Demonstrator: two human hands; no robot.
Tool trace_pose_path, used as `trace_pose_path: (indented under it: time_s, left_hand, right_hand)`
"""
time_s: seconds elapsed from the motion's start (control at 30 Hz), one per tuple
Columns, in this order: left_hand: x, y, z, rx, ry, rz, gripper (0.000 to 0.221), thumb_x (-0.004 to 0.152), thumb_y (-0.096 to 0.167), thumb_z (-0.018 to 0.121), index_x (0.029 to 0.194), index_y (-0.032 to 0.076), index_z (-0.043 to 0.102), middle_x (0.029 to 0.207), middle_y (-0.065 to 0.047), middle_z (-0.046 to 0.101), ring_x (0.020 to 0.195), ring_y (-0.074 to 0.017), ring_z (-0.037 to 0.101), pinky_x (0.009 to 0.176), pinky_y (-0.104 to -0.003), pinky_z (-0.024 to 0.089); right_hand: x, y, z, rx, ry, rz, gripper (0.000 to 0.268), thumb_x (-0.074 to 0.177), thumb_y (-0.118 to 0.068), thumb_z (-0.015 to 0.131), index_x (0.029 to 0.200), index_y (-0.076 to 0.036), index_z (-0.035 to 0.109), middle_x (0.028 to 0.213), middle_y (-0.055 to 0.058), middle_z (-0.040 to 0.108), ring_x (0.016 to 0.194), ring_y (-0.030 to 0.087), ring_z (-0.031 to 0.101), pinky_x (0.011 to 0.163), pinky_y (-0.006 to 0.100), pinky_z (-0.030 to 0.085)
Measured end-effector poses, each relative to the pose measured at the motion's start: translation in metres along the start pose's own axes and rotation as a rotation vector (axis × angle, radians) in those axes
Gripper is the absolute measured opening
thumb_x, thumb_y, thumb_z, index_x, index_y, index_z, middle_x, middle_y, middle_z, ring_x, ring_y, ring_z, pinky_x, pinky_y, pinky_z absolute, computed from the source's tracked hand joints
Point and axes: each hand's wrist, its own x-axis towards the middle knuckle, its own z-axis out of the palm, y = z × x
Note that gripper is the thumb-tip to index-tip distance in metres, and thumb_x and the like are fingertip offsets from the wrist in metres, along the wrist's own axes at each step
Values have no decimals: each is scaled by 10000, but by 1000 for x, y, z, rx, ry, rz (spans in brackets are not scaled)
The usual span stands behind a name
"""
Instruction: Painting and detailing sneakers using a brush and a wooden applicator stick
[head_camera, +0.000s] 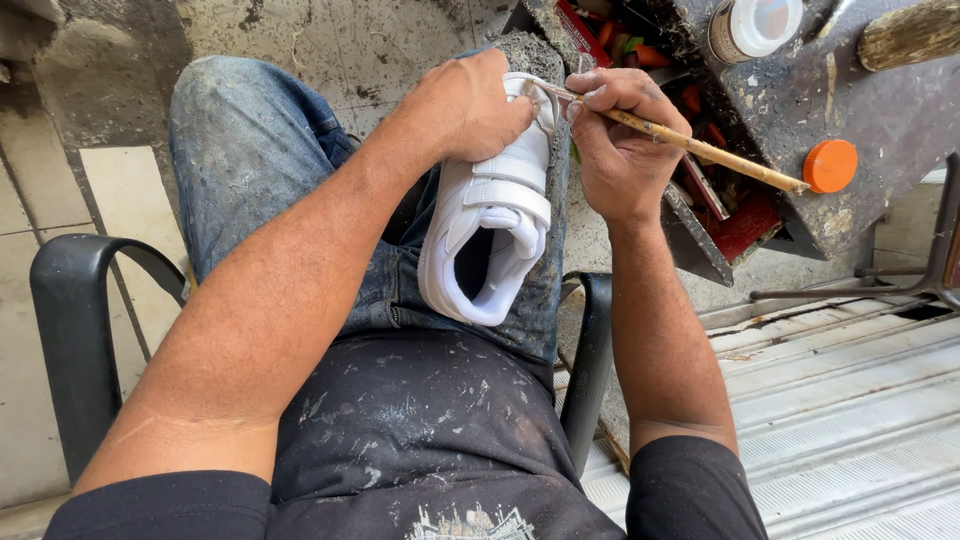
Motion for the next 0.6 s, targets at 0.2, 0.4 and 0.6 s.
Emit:
trace_pose_path:
  time_s: [0.2, 0.4, 0.6]
  left_hand:
    - [-1, 0, -1, 0, -18, -2, 588, 869, 495, 487, 1293, 91, 544, 1321, -247, 616, 1203, -453, 568, 946, -529, 460]
    - [-5, 2, -3, -7, -18, -1, 559, 865, 474, 471, 1265, 90, 543, 1302, -249, 623, 1196, -449, 570, 933, -533, 465]
    - [-2, -1, 0, -13, -1, 11, 557, 881, 502, 486, 1249, 88, 551, 1291, -254, 625, 1184, -461, 571, 919, -542, 466]
  right_hand:
    - [-6, -7, -4, -80, 3, 46, 222, 883, 206, 651, 886, -9, 593, 917, 178, 660, 909, 271, 714, 865, 367, 622]
    - [-5, -11, 2, -140, 32, -12, 236, 851, 225, 651, 868, -1, 588, 901, 187, 655, 886, 286, 700, 832, 380, 612]
    - [-6, -4, 0, -29, 22, -11, 218, 887, 215, 659, 887, 7, 593, 925, 201, 655, 910, 298, 697, 867, 388, 618]
